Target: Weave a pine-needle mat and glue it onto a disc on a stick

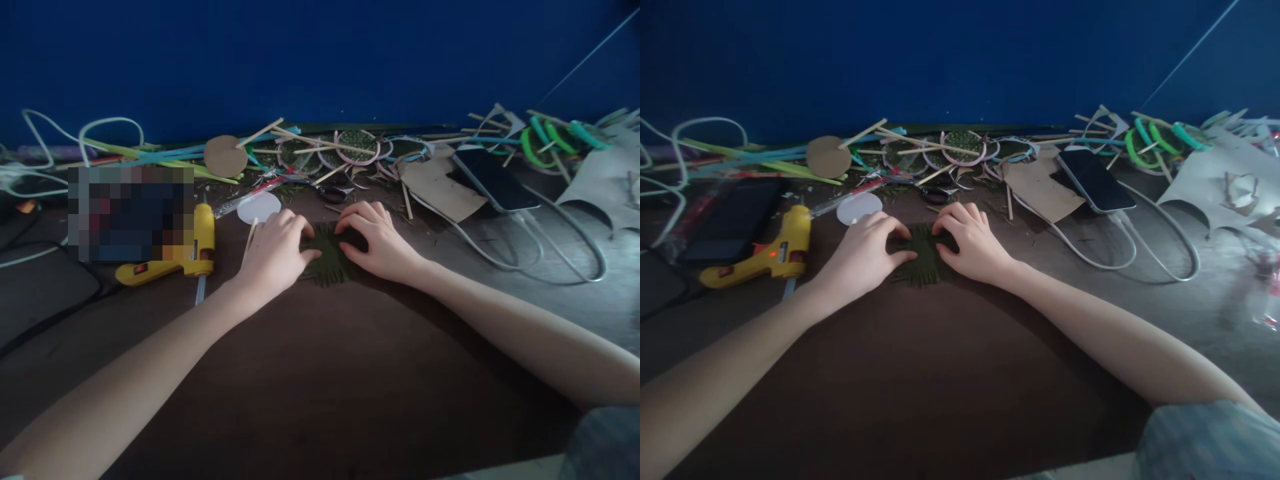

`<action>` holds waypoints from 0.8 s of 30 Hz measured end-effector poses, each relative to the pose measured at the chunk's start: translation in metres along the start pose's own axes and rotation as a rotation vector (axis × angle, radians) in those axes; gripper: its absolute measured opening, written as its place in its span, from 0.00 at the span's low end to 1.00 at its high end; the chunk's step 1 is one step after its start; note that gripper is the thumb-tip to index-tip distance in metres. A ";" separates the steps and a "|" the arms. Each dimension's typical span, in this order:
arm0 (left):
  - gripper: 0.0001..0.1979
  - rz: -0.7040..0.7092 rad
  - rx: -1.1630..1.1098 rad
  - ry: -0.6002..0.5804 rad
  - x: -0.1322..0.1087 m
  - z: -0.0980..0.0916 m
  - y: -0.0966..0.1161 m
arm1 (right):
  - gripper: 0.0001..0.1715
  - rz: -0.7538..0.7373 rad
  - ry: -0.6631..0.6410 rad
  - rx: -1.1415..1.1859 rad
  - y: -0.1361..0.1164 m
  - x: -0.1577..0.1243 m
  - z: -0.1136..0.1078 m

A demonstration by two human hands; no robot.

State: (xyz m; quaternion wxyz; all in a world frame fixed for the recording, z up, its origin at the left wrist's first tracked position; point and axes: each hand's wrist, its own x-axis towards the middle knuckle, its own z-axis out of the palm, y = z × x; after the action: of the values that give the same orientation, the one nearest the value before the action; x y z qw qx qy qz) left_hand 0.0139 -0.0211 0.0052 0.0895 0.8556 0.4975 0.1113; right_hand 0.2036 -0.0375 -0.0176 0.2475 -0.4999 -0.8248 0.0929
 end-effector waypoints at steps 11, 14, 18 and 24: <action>0.09 0.028 0.034 0.016 -0.002 -0.001 0.002 | 0.07 -0.003 0.013 0.011 0.000 0.000 0.000; 0.09 0.059 0.029 0.024 -0.002 0.000 0.001 | 0.07 -0.002 0.013 0.013 0.000 0.000 0.000; 0.12 0.099 -0.018 0.053 -0.001 0.002 -0.001 | 0.07 -0.001 0.012 0.014 -0.001 0.000 0.000; 0.17 0.047 -0.107 0.085 -0.001 0.004 -0.001 | 0.07 -0.001 0.009 0.010 0.000 0.000 -0.001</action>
State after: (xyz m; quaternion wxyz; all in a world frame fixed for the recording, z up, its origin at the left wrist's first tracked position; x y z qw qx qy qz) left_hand 0.0135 -0.0212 0.0011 0.1113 0.8556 0.4737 0.1764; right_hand 0.2037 -0.0376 -0.0170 0.2537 -0.4984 -0.8235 0.0948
